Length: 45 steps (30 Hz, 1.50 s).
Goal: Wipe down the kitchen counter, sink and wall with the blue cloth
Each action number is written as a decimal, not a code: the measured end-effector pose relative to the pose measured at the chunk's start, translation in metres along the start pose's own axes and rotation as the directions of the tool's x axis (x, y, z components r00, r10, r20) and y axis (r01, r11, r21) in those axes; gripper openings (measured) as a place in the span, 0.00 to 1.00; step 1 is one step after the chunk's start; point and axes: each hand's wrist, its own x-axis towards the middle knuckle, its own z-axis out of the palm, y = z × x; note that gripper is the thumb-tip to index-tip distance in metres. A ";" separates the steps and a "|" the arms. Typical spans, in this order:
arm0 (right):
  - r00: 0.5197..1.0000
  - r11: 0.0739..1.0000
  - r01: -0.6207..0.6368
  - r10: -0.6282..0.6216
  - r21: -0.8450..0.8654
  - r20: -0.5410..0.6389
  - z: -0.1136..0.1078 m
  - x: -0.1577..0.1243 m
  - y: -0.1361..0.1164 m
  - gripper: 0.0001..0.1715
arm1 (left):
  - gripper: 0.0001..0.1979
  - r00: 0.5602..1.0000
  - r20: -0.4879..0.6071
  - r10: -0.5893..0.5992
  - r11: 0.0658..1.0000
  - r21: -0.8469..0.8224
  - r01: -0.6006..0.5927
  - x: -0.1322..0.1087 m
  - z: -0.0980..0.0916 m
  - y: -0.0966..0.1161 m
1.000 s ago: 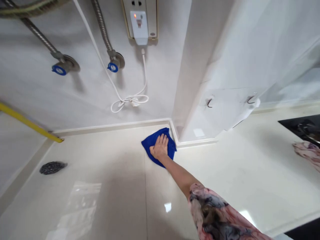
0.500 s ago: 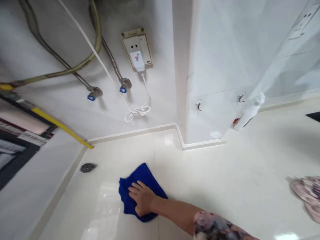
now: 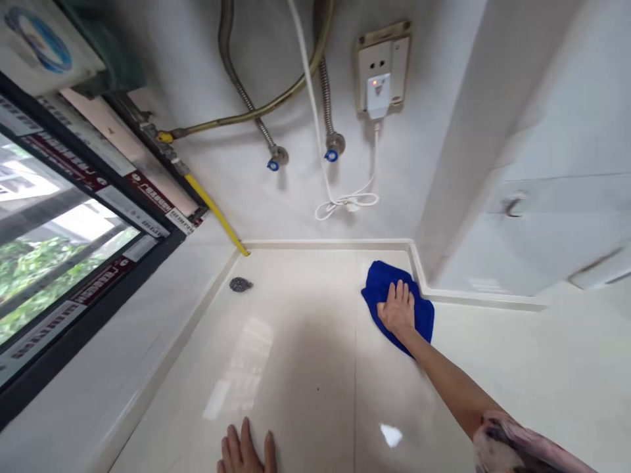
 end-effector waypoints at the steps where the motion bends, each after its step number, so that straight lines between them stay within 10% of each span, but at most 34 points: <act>1: 1.000 1.000 -0.021 0.021 -0.019 0.007 0.005 0.015 -0.014 0.43 | 0.38 1.000 0.002 -0.002 1.000 0.007 0.002 -0.001 0.000 0.000; 11: 0.882 0.895 0.408 -0.437 0.180 0.177 0.071 0.118 -0.223 0.44 | 0.35 0.998 0.009 0.064 0.995 0.070 -0.064 -0.013 -0.004 -0.008; 16: 0.770 0.775 0.545 -0.614 0.320 0.177 0.083 0.098 -0.316 0.43 | 0.34 0.996 0.001 0.091 0.991 0.103 -0.090 -0.015 -0.001 -0.013; 20: 0.729 0.738 0.586 -0.661 0.335 0.180 0.070 0.047 -0.339 0.45 | 0.33 0.997 0.012 0.076 0.993 0.093 -0.077 -0.015 -0.003 -0.012; 30: 0.479 0.545 0.713 -0.838 0.442 0.260 0.019 -0.018 -0.259 0.42 | 0.36 0.997 0.072 0.012 1.000 -0.016 -0.011 -0.001 -0.009 -0.004; 39: 0.748 0.793 0.594 -0.606 0.134 0.270 -0.019 -0.054 -0.081 0.42 | 0.34 0.999 0.049 -0.015 0.995 -0.100 0.019 -0.003 -0.016 0.012; 45: 0.766 0.804 0.579 -0.593 0.133 0.250 -0.035 -0.145 -0.063 0.44 | 0.33 1.000 0.013 0.010 0.982 -0.187 -0.008 -0.002 -0.012 0.009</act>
